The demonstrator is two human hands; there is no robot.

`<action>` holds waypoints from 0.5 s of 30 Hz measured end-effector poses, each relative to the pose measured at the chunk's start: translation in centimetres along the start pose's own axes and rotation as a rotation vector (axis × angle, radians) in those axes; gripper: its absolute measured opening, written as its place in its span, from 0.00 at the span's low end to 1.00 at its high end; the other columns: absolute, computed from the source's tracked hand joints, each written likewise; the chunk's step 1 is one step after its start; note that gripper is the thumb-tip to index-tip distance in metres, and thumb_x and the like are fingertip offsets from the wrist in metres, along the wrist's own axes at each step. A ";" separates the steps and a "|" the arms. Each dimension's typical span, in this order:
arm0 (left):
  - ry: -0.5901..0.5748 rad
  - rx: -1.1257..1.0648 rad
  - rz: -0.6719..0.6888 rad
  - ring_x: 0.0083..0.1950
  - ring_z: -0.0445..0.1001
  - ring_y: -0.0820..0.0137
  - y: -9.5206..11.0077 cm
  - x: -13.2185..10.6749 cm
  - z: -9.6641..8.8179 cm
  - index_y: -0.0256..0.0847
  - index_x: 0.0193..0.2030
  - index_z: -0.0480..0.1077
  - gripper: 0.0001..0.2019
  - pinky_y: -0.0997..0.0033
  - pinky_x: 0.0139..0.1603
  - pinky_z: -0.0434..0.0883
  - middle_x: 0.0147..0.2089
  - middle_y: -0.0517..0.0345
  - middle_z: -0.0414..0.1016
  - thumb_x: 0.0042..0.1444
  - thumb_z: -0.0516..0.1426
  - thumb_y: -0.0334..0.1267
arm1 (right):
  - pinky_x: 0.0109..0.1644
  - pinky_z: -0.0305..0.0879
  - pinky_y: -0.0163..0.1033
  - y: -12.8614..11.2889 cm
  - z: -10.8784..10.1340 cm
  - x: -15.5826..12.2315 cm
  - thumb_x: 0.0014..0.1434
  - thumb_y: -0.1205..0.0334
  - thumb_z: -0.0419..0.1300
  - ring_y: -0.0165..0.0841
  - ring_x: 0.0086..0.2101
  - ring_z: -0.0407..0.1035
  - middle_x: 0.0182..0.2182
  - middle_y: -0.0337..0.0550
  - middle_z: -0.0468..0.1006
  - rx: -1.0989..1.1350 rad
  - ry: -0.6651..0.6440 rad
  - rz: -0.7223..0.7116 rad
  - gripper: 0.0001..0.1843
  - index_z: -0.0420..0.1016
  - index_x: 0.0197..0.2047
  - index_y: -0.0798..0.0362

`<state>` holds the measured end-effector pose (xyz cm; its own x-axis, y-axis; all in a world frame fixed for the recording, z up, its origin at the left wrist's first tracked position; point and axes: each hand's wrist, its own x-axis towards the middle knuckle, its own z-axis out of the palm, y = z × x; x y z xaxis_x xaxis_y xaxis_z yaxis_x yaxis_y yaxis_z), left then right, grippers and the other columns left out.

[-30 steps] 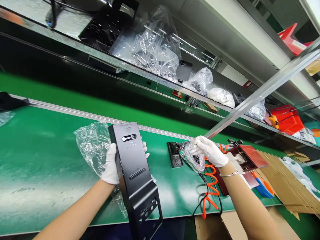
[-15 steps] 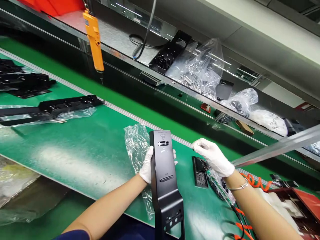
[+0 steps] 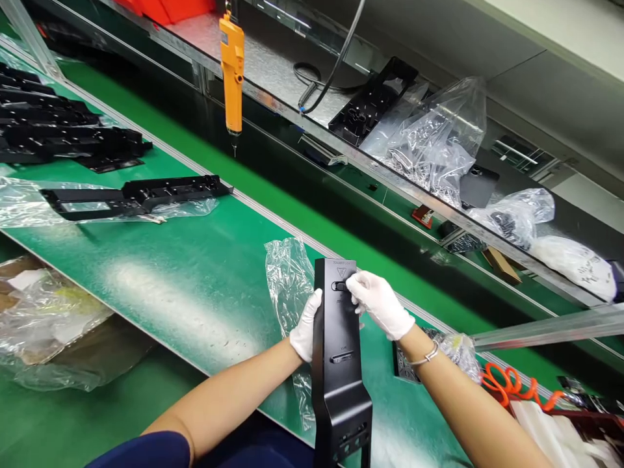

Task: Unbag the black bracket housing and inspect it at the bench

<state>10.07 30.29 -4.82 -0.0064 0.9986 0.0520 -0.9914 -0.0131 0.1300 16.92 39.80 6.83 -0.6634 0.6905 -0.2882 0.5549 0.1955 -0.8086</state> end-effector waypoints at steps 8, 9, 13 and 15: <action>-0.051 -0.041 -0.038 0.51 0.78 0.62 -0.1 0.1 -0.7 0.40 0.55 0.75 0.34 0.60 0.63 0.71 0.52 0.50 0.79 0.50 0.66 0.63 | 0.18 0.58 0.28 1.0 0.4 0.4 0.65 0.61 0.56 0.28 0.19 0.62 0.24 0.35 0.65 -0.095 0.187 -0.104 0.06 0.67 0.40 0.56; -0.052 -0.040 -0.043 0.51 0.78 0.62 -0.1 0.1 -0.9 0.39 0.56 0.75 0.35 0.61 0.62 0.71 0.53 0.49 0.78 0.50 0.66 0.63 | 0.20 0.61 0.29 1.4 0.3 0.4 0.63 0.57 0.56 0.29 0.21 0.64 0.26 0.36 0.66 -0.077 0.209 -0.135 0.11 0.67 0.45 0.56; -0.067 -0.038 -0.074 0.52 0.78 0.62 -0.4 0.2 -1.6 0.38 0.58 0.73 0.38 0.64 0.57 0.74 0.56 0.48 0.77 0.50 0.65 0.65 | 0.46 0.74 0.35 2.4 -0.5 0.7 0.49 0.38 0.65 0.38 0.54 0.65 0.58 0.50 0.64 0.051 0.279 -0.262 0.51 0.55 0.68 0.54; -0.069 -0.024 -0.108 0.51 0.78 0.62 -0.6 0.1 -2.1 0.39 0.58 0.74 0.38 0.65 0.55 0.75 0.55 0.48 0.77 0.48 0.65 0.66 | 0.47 0.73 0.36 2.6 -0.4 0.7 0.41 0.35 0.70 0.44 0.61 0.58 0.66 0.53 0.54 0.164 0.145 -0.193 0.61 0.53 0.70 0.55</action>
<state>10.35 30.55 -6.92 0.1092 0.9883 0.1070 -0.9887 0.0968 0.1146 18.14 41.05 4.72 -0.6636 0.7462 -0.0536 0.3289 0.2266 -0.9168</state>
